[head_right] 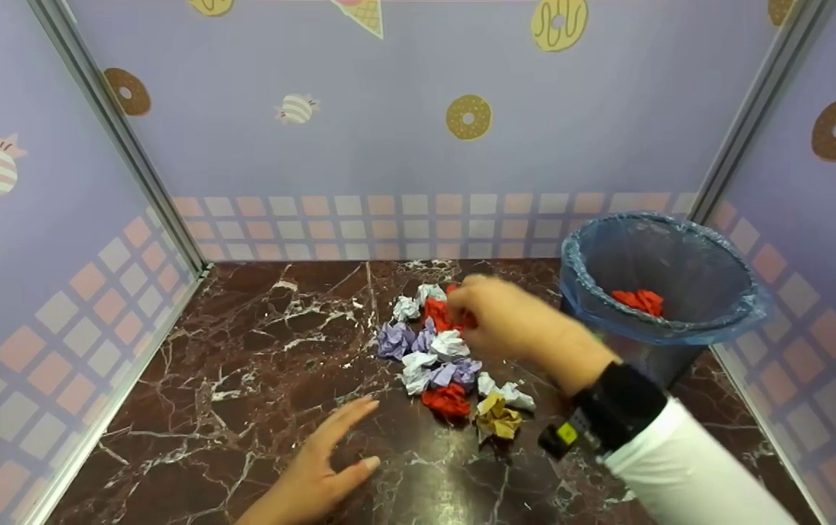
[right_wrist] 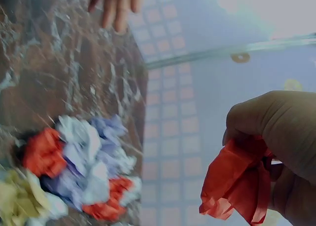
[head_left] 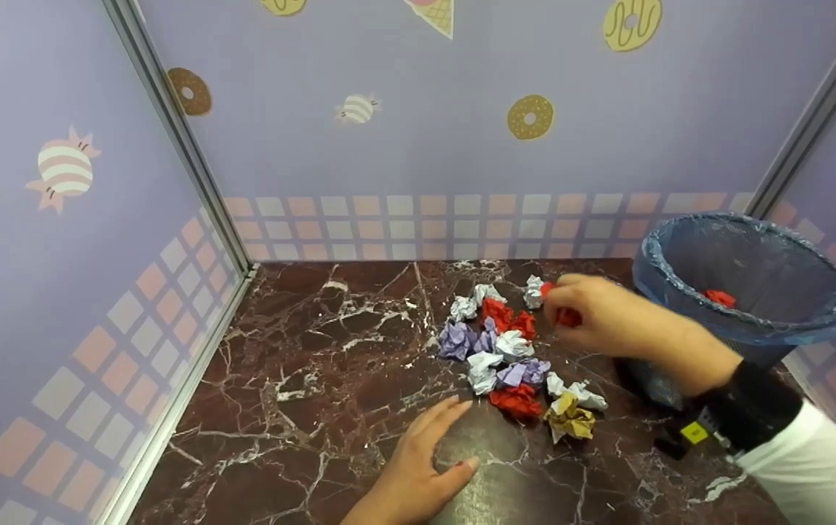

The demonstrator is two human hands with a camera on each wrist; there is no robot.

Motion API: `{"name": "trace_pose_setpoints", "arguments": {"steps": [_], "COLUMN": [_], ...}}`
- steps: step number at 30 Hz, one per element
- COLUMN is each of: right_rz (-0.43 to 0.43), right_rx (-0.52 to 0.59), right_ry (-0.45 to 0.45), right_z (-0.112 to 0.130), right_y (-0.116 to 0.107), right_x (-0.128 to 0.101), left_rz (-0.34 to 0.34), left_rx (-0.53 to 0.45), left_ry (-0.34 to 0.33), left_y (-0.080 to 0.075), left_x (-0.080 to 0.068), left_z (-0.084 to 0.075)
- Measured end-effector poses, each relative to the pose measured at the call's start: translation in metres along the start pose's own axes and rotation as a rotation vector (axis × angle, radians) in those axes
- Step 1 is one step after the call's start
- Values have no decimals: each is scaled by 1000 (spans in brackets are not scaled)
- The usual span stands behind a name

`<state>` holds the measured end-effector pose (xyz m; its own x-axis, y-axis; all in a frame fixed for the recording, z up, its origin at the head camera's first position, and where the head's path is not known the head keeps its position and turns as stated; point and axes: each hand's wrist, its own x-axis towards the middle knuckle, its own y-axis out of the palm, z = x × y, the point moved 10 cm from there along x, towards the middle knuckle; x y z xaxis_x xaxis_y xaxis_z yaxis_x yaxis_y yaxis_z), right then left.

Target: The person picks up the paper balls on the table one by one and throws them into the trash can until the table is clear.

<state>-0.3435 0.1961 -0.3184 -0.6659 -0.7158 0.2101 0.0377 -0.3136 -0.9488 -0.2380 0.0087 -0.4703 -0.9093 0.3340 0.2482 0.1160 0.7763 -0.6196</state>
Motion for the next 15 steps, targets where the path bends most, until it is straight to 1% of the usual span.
{"name": "trace_pose_setpoints", "arguments": {"steps": [4,5,8,11,14,15], "right_rz": [-58,-68,-126,-184,-231,-235], "right_rx": [-23,-28,-87,-147,-202,-214], "right_ry": [27,49,75,94,103,128], "right_z": [-16,-22,-36,-49,-61,-68], "right_y": [-38,-47,-77,-104,-125,-130], "right_x": [-1,-2,-6,-13,-22,-26], "left_rz": [24,34,60,90,114,125], "left_rx": [-6,-10,-22,-14,-5,-6], "left_ry": [3,3,14,20,40,50], "left_y": [7,9,16,24,32,35], "left_x": [7,9,15,21,28,30], "left_z": [-8,-11,-19,-27,-35,-39]}}
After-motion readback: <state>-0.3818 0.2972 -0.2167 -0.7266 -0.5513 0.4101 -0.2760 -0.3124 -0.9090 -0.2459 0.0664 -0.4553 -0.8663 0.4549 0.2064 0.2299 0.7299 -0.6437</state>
